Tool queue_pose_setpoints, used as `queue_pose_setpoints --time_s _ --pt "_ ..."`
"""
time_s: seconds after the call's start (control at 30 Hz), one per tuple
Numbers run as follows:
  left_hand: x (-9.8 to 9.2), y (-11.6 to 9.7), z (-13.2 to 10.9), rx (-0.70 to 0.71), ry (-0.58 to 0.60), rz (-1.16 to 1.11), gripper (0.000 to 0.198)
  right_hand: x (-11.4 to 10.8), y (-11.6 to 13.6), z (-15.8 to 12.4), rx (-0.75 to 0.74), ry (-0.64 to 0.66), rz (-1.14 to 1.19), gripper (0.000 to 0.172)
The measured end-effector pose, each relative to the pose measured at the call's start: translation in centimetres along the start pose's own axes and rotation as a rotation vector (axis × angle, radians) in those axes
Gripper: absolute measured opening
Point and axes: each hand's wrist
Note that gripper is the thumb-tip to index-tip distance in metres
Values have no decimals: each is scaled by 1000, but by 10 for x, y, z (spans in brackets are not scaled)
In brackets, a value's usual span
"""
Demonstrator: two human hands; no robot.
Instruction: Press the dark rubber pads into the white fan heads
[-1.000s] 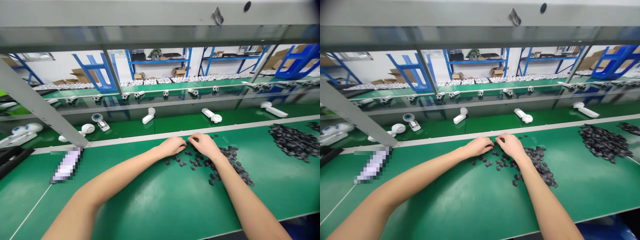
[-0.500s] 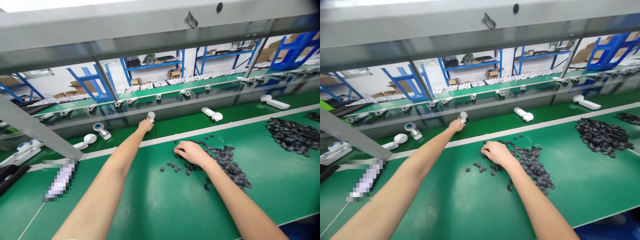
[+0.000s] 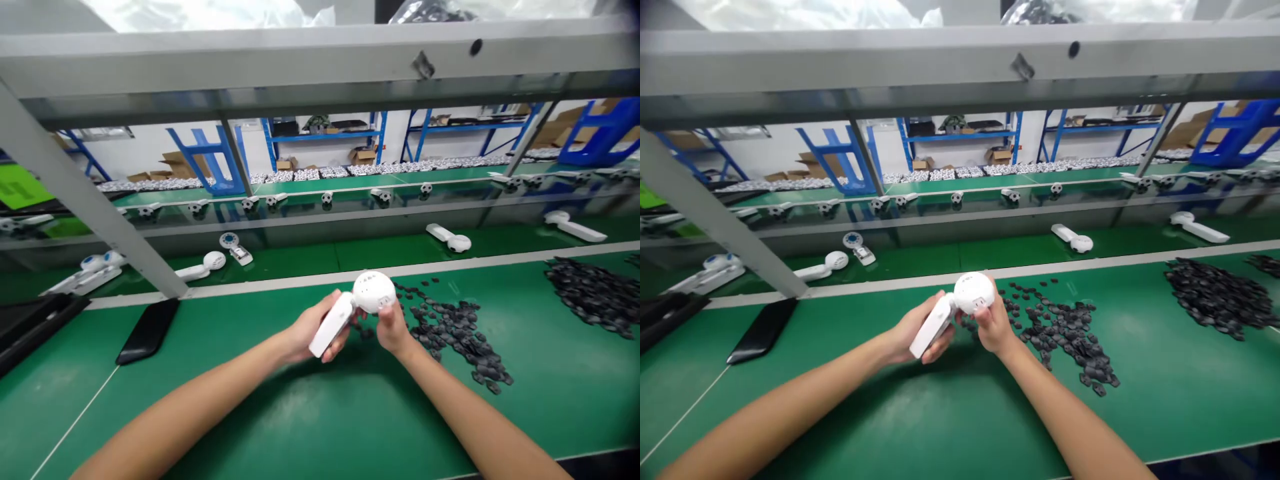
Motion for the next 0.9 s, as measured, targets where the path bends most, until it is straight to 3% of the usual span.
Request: queue_pose_setpoints --time_s 0.07,0.13,0.23,0.37,0.47,0.6,0.7,0.8,0.9 --pt "2 0 -23 -140 180 -77 69 12 11 -8 33 25 60 97" --pt "-2 -2 -35 -174 217 -68 64 19 21 -10 78 87 77 89" --pt "-9 5 -37 -32 51 -87 61 23 33 -3 135 206 -20 70" --pt "-17 24 -26 83 -163 -60 59 13 38 5 110 303 -410 49" --pt "-25 32 -22 85 -199 -144 65 1 35 3 86 465 -714 32" --pt "-34 37 -20 -8 -127 -187 81 -3 26 0 57 628 -830 22" --pt "-35 38 -16 -31 -133 -249 83 4 21 1 26 630 -860 19" --pt "-34 38 -11 153 -281 -252 53 10 16 6 8 592 -828 25" --pt "-33 38 -6 233 -433 -174 58 10 11 9 125 485 -618 26"
Point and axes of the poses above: each hand's wrist, its own z-axis towards the middle knuckle, its own x-axis out of the palm, y = z × x, and after that the axes turned 6 degrees about x, right-handed
